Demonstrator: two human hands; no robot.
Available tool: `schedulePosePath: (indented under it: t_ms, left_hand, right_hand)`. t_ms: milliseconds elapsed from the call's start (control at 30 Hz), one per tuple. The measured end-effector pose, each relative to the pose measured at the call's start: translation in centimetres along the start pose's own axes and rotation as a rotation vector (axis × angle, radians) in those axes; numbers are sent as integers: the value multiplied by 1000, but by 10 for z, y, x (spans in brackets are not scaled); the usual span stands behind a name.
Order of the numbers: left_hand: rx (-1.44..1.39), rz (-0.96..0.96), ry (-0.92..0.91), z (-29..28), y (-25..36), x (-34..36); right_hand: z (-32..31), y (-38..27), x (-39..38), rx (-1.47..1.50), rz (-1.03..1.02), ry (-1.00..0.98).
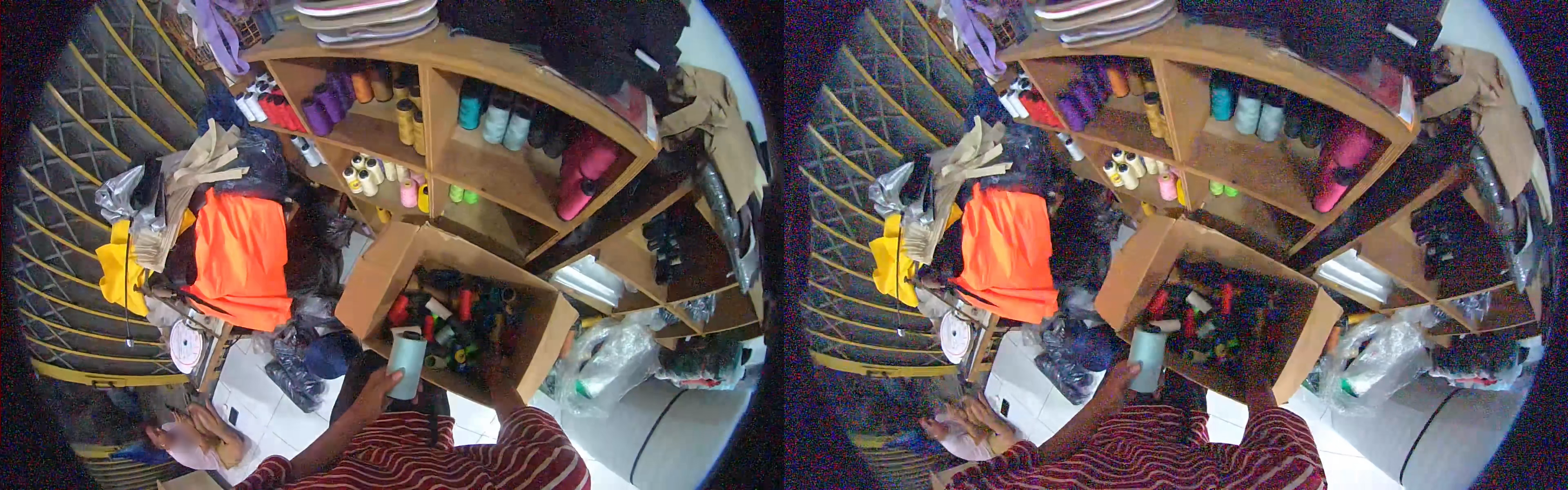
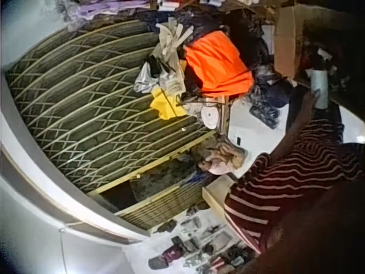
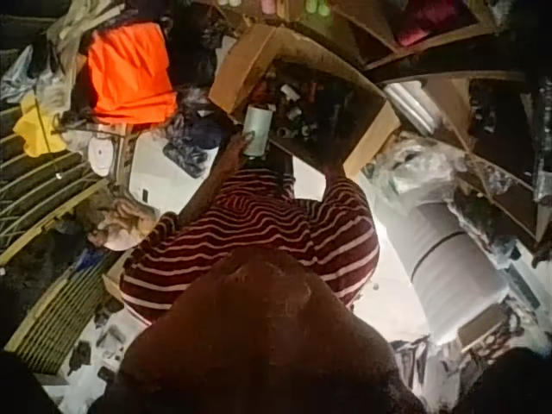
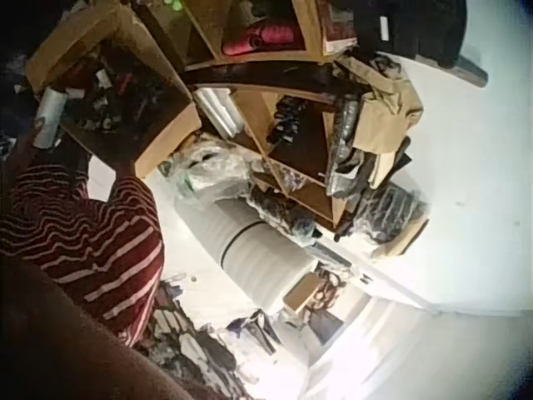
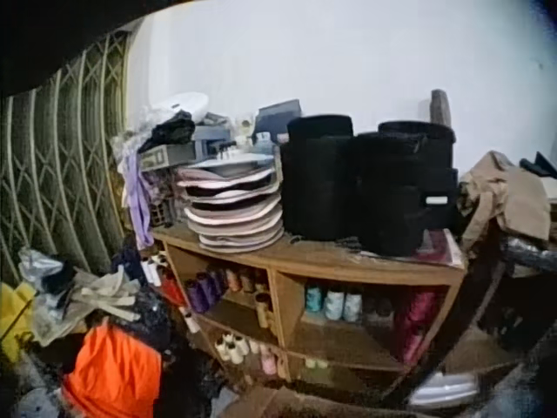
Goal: The person sorts through a cardboard box filled with various colored thread spools. They pick up spools of different colors, including red, yellow, white, light blue, green, and blue, inspecting them briefly before placing them onto a wooden shelf. The person handles the spools one by one, organizing them into the available compartments on the shelf.
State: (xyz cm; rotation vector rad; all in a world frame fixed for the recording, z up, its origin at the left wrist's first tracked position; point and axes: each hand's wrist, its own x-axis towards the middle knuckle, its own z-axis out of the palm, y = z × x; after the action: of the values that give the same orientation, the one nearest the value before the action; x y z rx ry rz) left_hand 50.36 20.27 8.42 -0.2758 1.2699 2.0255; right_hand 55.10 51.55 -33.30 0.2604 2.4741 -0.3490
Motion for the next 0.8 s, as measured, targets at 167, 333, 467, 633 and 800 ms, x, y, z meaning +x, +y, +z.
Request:
schedulePosePath:
  t_ms: [167, 333, 467, 633, 800]
  left_hand:
    - [12, 13, -26, 0, 17, -4]
    - [-101, 151, -70, -1, 62, -15]
    - [-117, 207, -96, -11, 96, -14]
    - [-158, 344, -29, -13, 131, -17]
    - [-257, 366, -186, -35, 162, -27]
  right_hand:
    - [-48, -19, -30, 71, -58, 26]
    - [-161, -74, -94, 269, -182, 181]
    - [-292, -165, -177, 634, -349, 454]
    - [-367, -251, -218, 1499, -460, 417]
    - [-390, -307, -214, 1904, -458, 143]
